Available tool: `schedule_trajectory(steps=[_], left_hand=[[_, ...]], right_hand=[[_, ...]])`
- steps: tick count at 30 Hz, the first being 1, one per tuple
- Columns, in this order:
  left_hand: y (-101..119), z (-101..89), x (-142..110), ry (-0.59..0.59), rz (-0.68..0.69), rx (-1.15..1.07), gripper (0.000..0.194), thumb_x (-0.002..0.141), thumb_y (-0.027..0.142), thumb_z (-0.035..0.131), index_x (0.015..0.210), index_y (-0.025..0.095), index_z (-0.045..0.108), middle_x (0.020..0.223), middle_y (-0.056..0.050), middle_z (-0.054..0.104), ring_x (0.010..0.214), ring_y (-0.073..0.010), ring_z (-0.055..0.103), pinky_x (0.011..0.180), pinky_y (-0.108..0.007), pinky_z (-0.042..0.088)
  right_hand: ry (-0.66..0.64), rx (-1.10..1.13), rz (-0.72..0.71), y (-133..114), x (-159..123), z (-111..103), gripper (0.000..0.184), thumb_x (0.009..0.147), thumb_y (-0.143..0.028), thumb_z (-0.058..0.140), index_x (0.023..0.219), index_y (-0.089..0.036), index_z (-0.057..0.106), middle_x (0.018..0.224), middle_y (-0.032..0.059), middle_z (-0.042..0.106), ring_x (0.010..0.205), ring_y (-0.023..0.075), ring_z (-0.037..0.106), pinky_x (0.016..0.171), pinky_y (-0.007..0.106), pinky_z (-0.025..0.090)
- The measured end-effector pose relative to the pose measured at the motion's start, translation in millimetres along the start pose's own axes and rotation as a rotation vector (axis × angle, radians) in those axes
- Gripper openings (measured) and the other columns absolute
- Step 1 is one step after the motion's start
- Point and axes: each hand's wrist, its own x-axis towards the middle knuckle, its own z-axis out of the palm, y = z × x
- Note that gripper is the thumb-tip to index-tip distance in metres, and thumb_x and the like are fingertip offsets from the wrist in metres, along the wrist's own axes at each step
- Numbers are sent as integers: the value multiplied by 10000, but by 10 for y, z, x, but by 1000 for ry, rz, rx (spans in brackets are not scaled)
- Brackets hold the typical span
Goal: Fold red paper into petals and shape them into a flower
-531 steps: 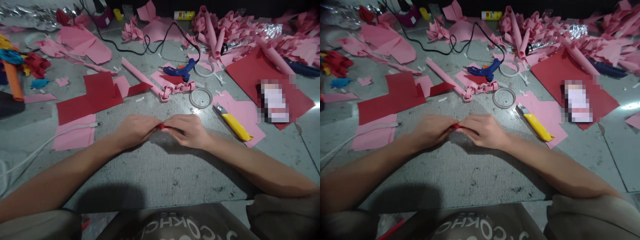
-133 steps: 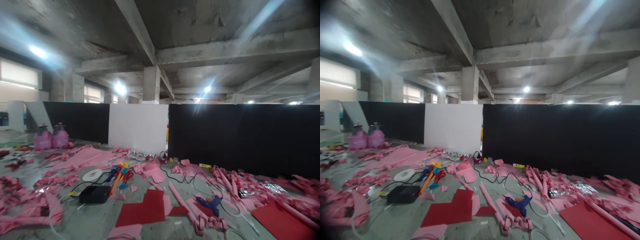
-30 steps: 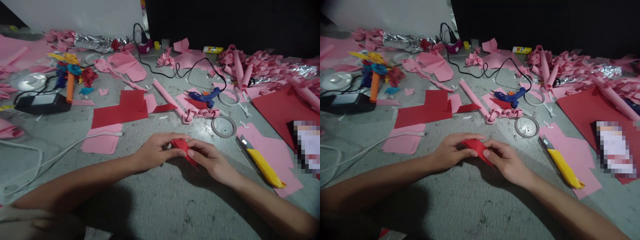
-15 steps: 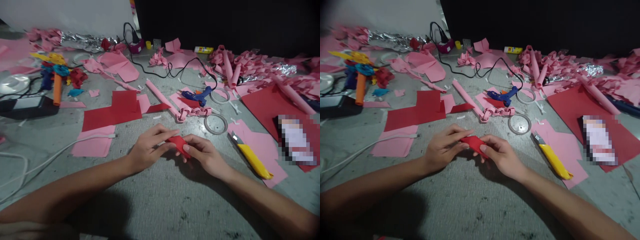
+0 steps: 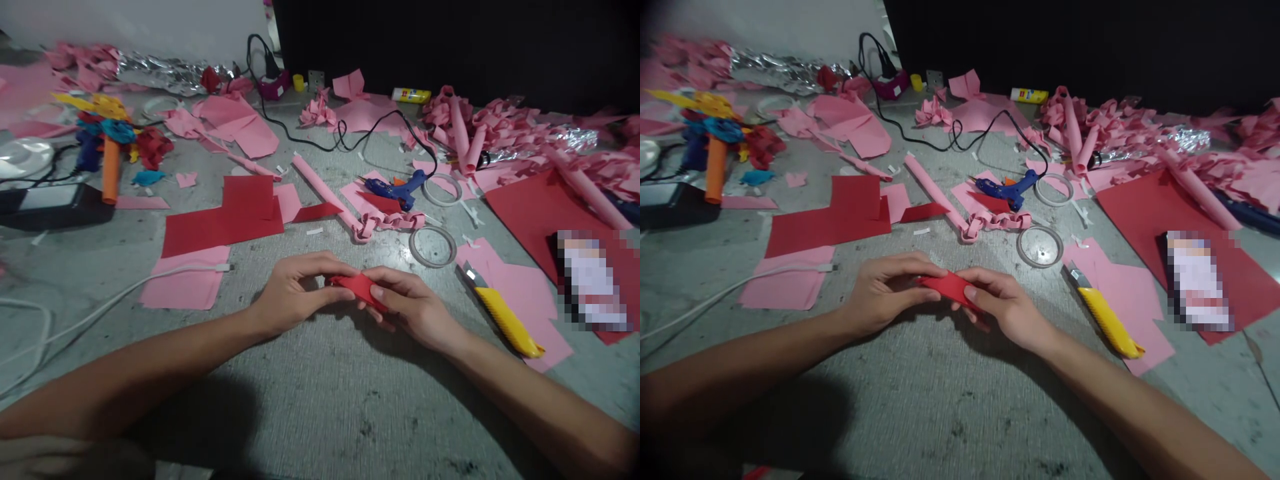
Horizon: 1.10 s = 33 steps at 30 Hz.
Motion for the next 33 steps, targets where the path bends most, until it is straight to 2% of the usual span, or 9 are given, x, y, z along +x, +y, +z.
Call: schedule_trajectory(steps=[7,14,17,21,26,29,33], left_hand=[[3,-3,-22,68,21,76,220,892,173,888,1105,220,865,950,-51,823,829,-154,754,695,-246,583],[-57,-12,-31,36,294,285,207,958,225,844,1163,223,821,950,-54,824,826,-157,761,749,-277,617],[-83,3,-37,18,355,306,228,962,226,841,1188,221,810,961,-54,828,819,-148,764,732,-257,614],[-87,10,-48,24,338,309,258,939,211,862,1192,207,812,982,-59,840,831,-148,776,727,-248,609],[-82,-4,-48,26,268,291,258,945,225,858,1202,221,827,997,-66,857,845,-163,801,761,-269,634],[-101,-4,-54,13,280,292,268,953,224,847,1221,230,832,1041,-76,866,879,-181,820,779,-278,650],[-112,1,-59,2,286,296,307,972,176,817,1276,224,819,1053,-67,868,868,-150,811,802,-248,637]], right_hand=[[19,25,-17,-2,6,14,218,1040,-334,713,1203,-201,772,961,56,743,669,115,621,482,184,506],[70,-70,-64,2,3,41,269,1041,-412,715,1220,-218,766,921,46,737,640,120,608,455,194,496],[72,-149,-73,-24,1,57,284,1041,-452,718,1181,-209,767,874,26,713,601,104,582,444,187,465],[90,-183,-77,-38,1,70,273,1043,-452,717,1062,-184,761,830,19,713,556,83,558,433,176,427],[122,-187,-90,-39,-2,89,273,1032,-455,733,1048,-183,758,848,27,742,538,78,551,416,178,417],[126,-211,-85,-43,-4,98,285,1031,-467,733,1040,-182,748,850,30,754,537,79,544,423,184,417],[137,-238,-112,-25,-16,100,279,1057,-454,698,1028,-181,746,811,18,741,525,80,521,442,203,404]])
